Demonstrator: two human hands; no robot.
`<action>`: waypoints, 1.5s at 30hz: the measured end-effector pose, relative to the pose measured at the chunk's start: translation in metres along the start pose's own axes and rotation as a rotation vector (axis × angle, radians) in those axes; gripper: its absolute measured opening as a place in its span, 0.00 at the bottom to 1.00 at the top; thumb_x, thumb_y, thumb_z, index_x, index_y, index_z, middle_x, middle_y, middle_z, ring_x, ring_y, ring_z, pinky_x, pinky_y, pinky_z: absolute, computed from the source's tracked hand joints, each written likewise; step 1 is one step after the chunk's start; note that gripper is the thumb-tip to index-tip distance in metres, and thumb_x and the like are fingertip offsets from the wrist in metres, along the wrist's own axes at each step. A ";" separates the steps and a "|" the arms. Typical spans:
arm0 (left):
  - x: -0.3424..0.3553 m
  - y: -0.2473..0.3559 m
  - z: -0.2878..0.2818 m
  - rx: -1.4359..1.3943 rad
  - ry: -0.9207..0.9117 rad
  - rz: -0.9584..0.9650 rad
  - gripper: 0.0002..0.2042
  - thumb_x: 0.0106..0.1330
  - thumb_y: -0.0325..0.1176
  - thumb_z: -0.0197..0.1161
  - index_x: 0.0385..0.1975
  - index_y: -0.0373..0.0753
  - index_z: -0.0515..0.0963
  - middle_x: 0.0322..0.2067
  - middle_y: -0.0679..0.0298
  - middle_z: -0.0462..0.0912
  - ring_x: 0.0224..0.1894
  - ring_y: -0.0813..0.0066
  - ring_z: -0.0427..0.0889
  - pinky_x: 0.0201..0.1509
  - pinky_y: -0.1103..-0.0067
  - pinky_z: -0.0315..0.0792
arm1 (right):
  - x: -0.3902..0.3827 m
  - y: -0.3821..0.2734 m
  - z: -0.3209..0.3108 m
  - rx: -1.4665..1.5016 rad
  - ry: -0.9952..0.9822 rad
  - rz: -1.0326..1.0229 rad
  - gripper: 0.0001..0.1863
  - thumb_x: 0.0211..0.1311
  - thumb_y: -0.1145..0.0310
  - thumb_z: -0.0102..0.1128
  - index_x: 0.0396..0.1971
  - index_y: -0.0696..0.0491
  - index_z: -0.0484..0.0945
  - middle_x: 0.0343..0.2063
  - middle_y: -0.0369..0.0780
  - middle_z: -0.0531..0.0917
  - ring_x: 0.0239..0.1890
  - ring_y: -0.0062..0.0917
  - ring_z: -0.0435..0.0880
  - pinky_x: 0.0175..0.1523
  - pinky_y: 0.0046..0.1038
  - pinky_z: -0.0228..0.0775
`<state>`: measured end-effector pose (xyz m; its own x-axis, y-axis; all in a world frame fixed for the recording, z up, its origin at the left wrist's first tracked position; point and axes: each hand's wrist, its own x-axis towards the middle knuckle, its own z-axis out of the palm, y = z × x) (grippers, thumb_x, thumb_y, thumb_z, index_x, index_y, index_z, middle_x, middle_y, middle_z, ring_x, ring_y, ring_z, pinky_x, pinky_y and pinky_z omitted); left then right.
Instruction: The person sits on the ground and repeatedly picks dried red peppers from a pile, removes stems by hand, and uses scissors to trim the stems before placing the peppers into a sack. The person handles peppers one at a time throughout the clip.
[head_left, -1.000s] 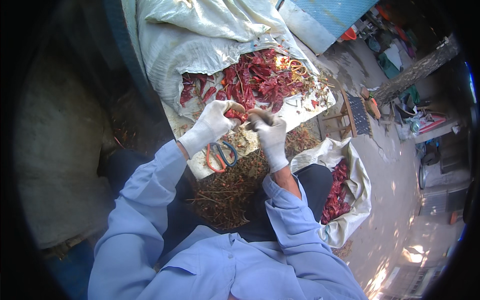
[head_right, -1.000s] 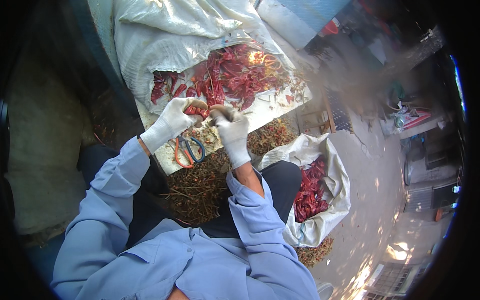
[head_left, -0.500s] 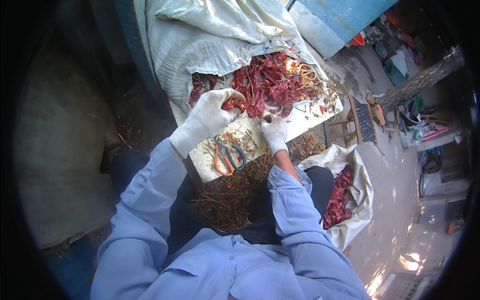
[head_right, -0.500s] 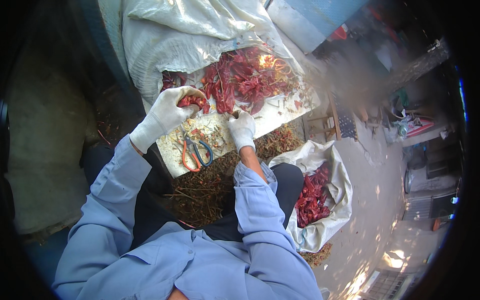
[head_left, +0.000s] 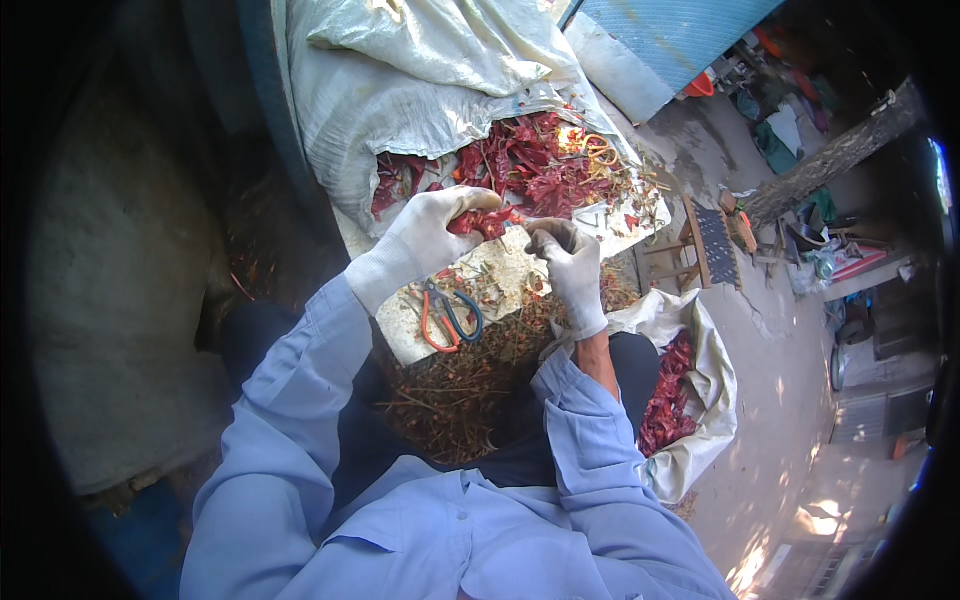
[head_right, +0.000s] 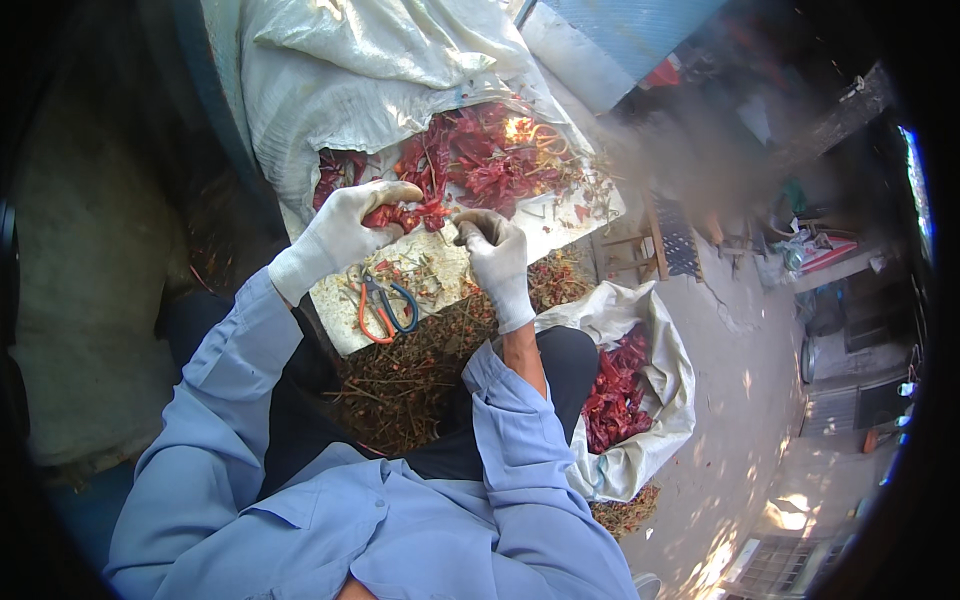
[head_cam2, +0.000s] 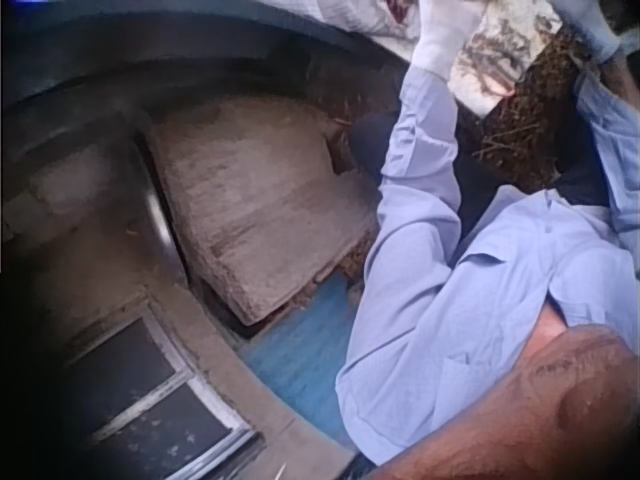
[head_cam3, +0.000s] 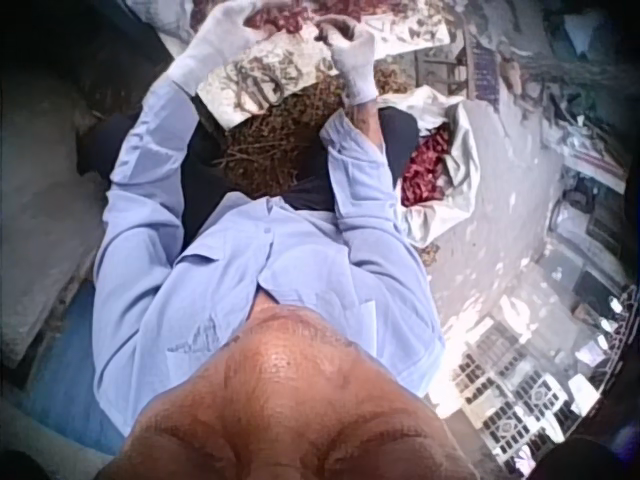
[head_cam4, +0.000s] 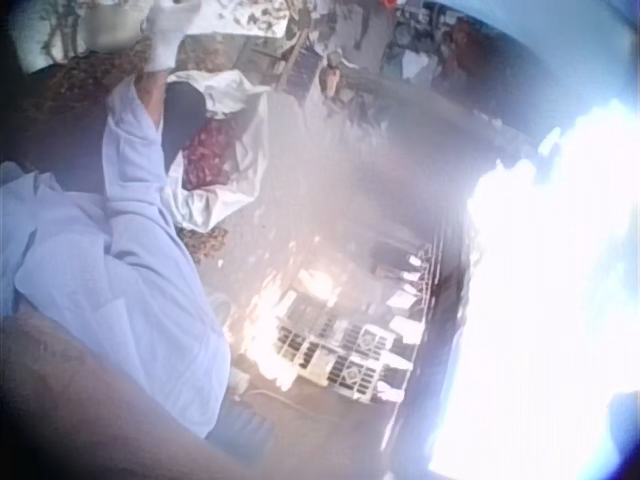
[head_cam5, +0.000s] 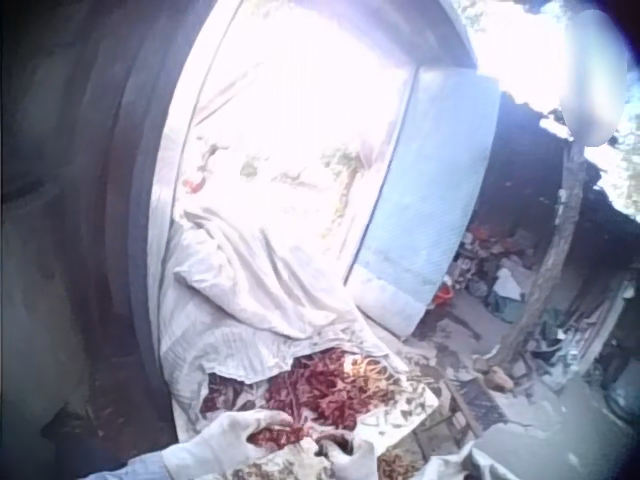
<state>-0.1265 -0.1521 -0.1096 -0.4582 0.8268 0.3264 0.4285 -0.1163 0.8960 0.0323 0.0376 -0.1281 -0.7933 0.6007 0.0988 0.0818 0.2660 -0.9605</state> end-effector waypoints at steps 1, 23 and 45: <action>0.000 0.000 0.002 -0.013 -0.005 0.008 0.26 0.60 0.15 0.68 0.61 0.32 0.78 0.56 0.56 0.85 0.56 0.73 0.85 0.63 0.76 0.77 | -0.006 -0.008 0.000 0.076 -0.029 -0.002 0.10 0.70 0.76 0.59 0.44 0.64 0.85 0.31 0.40 0.89 0.33 0.20 0.87 0.42 0.22 0.77; -0.006 0.025 0.028 0.082 -0.112 0.049 0.16 0.63 0.21 0.71 0.51 0.31 0.84 0.43 0.58 0.90 0.45 0.75 0.88 0.51 0.77 0.81 | -0.039 -0.031 0.008 0.442 0.016 0.057 0.12 0.72 0.69 0.64 0.43 0.64 0.85 0.34 0.37 0.87 0.31 0.20 0.84 0.41 0.22 0.78; 0.082 0.127 0.136 -0.023 -0.165 0.129 0.16 0.67 0.23 0.66 0.55 0.30 0.81 0.43 0.55 0.89 0.40 0.73 0.89 0.43 0.78 0.83 | -0.013 0.028 0.014 0.892 0.506 0.091 0.15 0.66 0.81 0.51 0.51 0.60 0.78 0.34 0.41 0.85 0.30 0.29 0.86 0.34 0.31 0.82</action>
<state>-0.0039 -0.0240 -0.0098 -0.2665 0.8828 0.3869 0.4564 -0.2380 0.8574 0.0363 0.0270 -0.1597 -0.4426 0.8928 -0.0842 -0.5129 -0.3290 -0.7929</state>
